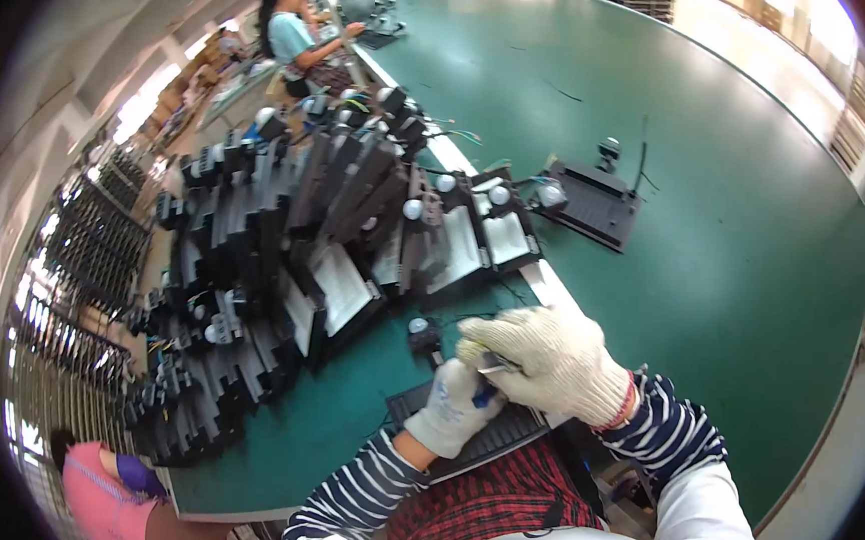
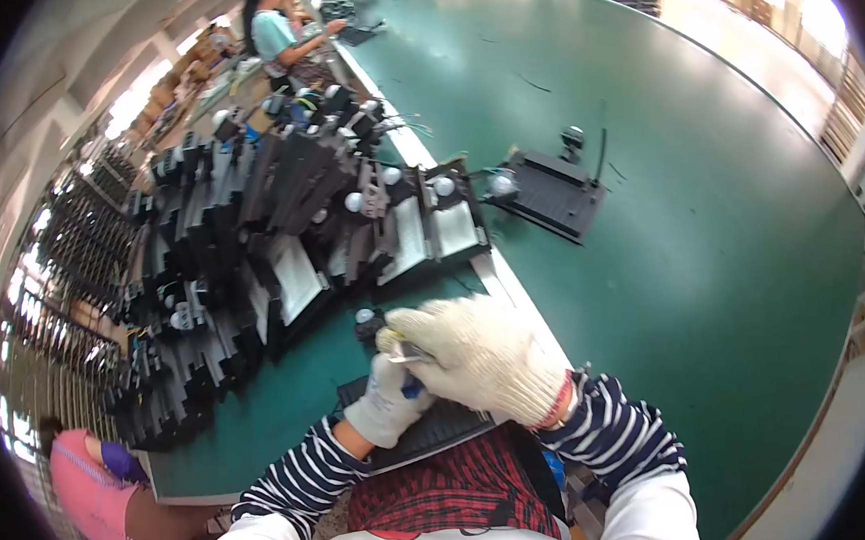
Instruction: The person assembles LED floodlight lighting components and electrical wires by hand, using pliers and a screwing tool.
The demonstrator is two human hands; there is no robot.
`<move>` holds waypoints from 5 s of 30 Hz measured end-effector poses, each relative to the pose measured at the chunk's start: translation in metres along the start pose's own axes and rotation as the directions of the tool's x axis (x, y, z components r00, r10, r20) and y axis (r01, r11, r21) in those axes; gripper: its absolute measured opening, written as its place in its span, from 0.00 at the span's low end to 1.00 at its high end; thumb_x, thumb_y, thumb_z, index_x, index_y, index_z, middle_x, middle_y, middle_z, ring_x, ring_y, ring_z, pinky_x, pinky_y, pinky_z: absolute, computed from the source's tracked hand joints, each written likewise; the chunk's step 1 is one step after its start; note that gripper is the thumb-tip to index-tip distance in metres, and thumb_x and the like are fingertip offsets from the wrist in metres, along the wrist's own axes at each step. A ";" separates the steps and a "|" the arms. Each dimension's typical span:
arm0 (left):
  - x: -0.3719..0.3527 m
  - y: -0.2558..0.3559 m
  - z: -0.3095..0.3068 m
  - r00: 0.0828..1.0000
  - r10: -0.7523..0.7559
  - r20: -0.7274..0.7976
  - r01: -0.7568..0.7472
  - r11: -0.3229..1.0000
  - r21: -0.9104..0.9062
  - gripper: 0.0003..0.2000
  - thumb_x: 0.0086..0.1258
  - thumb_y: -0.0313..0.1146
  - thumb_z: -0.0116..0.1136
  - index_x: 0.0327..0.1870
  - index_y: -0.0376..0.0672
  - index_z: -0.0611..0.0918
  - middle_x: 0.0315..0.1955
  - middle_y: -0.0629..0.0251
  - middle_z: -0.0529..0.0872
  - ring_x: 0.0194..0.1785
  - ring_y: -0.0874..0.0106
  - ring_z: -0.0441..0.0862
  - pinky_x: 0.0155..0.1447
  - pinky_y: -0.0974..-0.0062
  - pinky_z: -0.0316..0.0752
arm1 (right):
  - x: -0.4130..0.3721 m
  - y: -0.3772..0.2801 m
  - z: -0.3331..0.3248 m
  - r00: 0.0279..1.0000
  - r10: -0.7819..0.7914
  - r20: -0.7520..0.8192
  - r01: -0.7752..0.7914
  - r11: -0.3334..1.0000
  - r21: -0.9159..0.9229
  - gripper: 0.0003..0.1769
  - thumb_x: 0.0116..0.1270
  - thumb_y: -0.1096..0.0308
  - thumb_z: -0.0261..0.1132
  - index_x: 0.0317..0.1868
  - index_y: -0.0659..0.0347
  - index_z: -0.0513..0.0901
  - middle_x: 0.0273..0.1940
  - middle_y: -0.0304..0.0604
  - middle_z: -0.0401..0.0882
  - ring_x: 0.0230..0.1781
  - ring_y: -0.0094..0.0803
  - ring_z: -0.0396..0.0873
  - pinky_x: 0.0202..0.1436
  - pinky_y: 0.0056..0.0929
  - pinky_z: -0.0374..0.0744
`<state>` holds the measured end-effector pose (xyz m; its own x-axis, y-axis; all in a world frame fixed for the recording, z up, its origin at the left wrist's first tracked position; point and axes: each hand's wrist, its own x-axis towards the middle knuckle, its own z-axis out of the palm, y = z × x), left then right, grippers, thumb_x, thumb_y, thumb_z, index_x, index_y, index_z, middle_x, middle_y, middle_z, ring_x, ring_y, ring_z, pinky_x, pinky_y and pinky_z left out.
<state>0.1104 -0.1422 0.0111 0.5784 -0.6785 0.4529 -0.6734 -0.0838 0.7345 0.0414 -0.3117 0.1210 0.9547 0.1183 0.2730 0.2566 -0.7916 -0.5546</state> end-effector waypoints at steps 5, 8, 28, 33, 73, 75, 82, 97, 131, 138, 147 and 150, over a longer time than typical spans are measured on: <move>0.007 0.008 -0.012 1.000 -0.010 0.003 0.009 0.992 0.123 0.20 0.56 0.30 0.70 0.50 0.39 0.79 0.33 0.51 0.86 0.37 0.48 0.85 0.42 0.54 0.79 | -0.003 0.000 0.011 0.977 -0.031 -0.209 0.040 0.998 0.042 0.24 0.60 0.63 0.69 0.59 0.49 0.85 0.41 0.40 0.87 0.40 0.40 0.86 0.41 0.34 0.83; 0.011 0.015 -0.010 0.998 0.002 -0.066 0.009 0.985 0.170 0.18 0.57 0.31 0.68 0.49 0.39 0.79 0.31 0.50 0.85 0.35 0.48 0.84 0.40 0.54 0.79 | 0.002 -0.002 0.016 0.939 -0.004 -0.344 0.038 0.995 0.093 0.16 0.62 0.64 0.72 0.51 0.52 0.89 0.33 0.42 0.87 0.32 0.41 0.85 0.35 0.32 0.82; 0.012 0.020 -0.003 0.995 0.023 -0.102 -0.012 0.995 0.103 0.19 0.63 0.33 0.66 0.55 0.40 0.81 0.41 0.51 0.89 0.44 0.52 0.88 0.50 0.63 0.83 | -0.026 -0.019 -0.058 0.764 0.376 -0.523 0.030 0.790 0.612 0.10 0.71 0.69 0.68 0.46 0.68 0.85 0.31 0.34 0.82 0.29 0.17 0.77 0.31 0.17 0.75; 0.024 0.027 -0.018 0.989 0.025 -0.148 -0.008 0.994 0.112 0.21 0.64 0.35 0.64 0.58 0.43 0.81 0.42 0.51 0.89 0.45 0.52 0.88 0.49 0.62 0.82 | -0.045 0.034 0.041 0.829 0.407 -0.383 -0.144 0.818 0.557 0.22 0.62 0.71 0.76 0.56 0.68 0.85 0.35 0.37 0.84 0.34 0.17 0.77 0.41 0.18 0.77; 0.006 0.058 -0.075 0.946 0.272 -0.179 -0.286 0.956 -0.060 0.28 0.60 0.29 0.63 0.64 0.34 0.77 0.42 0.56 0.89 0.40 0.59 0.88 0.49 0.67 0.80 | -0.090 0.038 -0.009 0.430 0.718 -0.548 -0.007 0.610 0.793 0.29 0.68 0.76 0.69 0.69 0.67 0.72 0.54 0.42 0.79 0.47 0.24 0.81 0.52 0.24 0.81; -0.016 0.048 -0.088 0.978 0.179 -0.106 -0.186 0.980 -0.067 0.27 0.60 0.27 0.63 0.63 0.32 0.78 0.43 0.54 0.89 0.43 0.59 0.89 0.51 0.69 0.81 | -0.123 0.095 -0.025 0.299 0.703 -0.645 0.044 0.665 0.746 0.30 0.71 0.76 0.67 0.71 0.67 0.70 0.57 0.42 0.78 0.50 0.25 0.81 0.56 0.24 0.80; -0.092 0.010 -0.095 0.924 -0.309 -0.226 0.203 0.896 -0.395 0.22 0.69 0.29 0.62 0.62 0.28 0.77 0.56 0.53 0.84 0.50 0.65 0.87 0.60 0.66 0.80 | -0.174 0.193 -0.024 -0.090 0.763 -0.640 -0.005 0.642 0.767 0.30 0.71 0.65 0.70 0.68 0.68 0.72 0.59 0.41 0.79 0.57 0.27 0.78 0.65 0.27 0.74; -0.072 0.050 -0.163 0.950 -0.102 -0.295 0.194 0.933 0.303 0.24 0.59 0.32 0.67 0.58 0.37 0.82 0.43 0.53 0.88 0.43 0.56 0.87 0.52 0.65 0.80 | -0.046 0.163 0.008 0.501 0.798 -0.335 -0.469 0.575 0.670 0.26 0.77 0.56 0.60 0.70 0.61 0.76 0.32 0.33 0.76 0.24 0.19 0.74 0.29 0.20 0.74; -0.075 -0.012 -0.638 0.239 -0.026 -0.971 0.202 0.979 0.023 0.12 0.62 0.27 0.73 0.46 0.42 0.89 0.32 0.68 0.89 0.28 0.75 0.83 0.33 0.78 0.76 | -0.045 0.039 0.071 0.849 0.443 -0.287 -0.260 0.824 0.503 0.22 0.80 0.69 0.53 0.69 0.70 0.74 0.40 0.44 0.82 0.29 0.21 0.79 0.31 0.19 0.78; -0.054 0.131 -0.519 0.569 0.305 -0.763 -0.008 0.930 0.366 0.19 0.57 0.20 0.73 0.52 0.37 0.85 0.43 0.66 0.90 0.45 0.76 0.86 0.55 0.78 0.82 | -0.008 0.015 0.084 0.751 0.652 0.107 -0.416 0.340 0.843 0.23 0.82 0.55 0.51 0.58 0.68 0.80 0.24 0.39 0.80 0.18 0.25 0.76 0.18 0.21 0.71; -0.034 0.138 -0.280 0.895 0.363 0.258 -0.305 0.922 -0.238 0.34 0.46 0.41 0.73 0.59 0.39 0.81 0.51 0.56 0.87 0.53 0.63 0.84 0.60 0.65 0.77 | 0.020 -0.065 0.115 0.958 0.281 0.057 -0.169 0.392 0.904 0.22 0.78 0.55 0.55 0.61 0.65 0.77 0.48 0.47 0.84 0.43 0.34 0.86 0.43 0.28 0.83; -0.042 0.107 -0.215 0.869 0.330 0.369 -0.100 0.847 -0.523 0.36 0.45 0.48 0.70 0.60 0.41 0.82 0.54 0.53 0.85 0.57 0.59 0.81 0.65 0.61 0.72 | 0.000 -0.057 0.114 0.927 0.341 0.159 -0.232 0.185 0.955 0.24 0.75 0.57 0.57 0.64 0.65 0.75 0.52 0.47 0.82 0.47 0.34 0.85 0.49 0.30 0.82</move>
<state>0.1130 0.0346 0.1794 0.1100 -0.8865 0.4495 -0.3872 0.3783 0.8408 0.0438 -0.1980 0.0634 0.9960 -0.0647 -0.0609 -0.0301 0.3991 -0.9164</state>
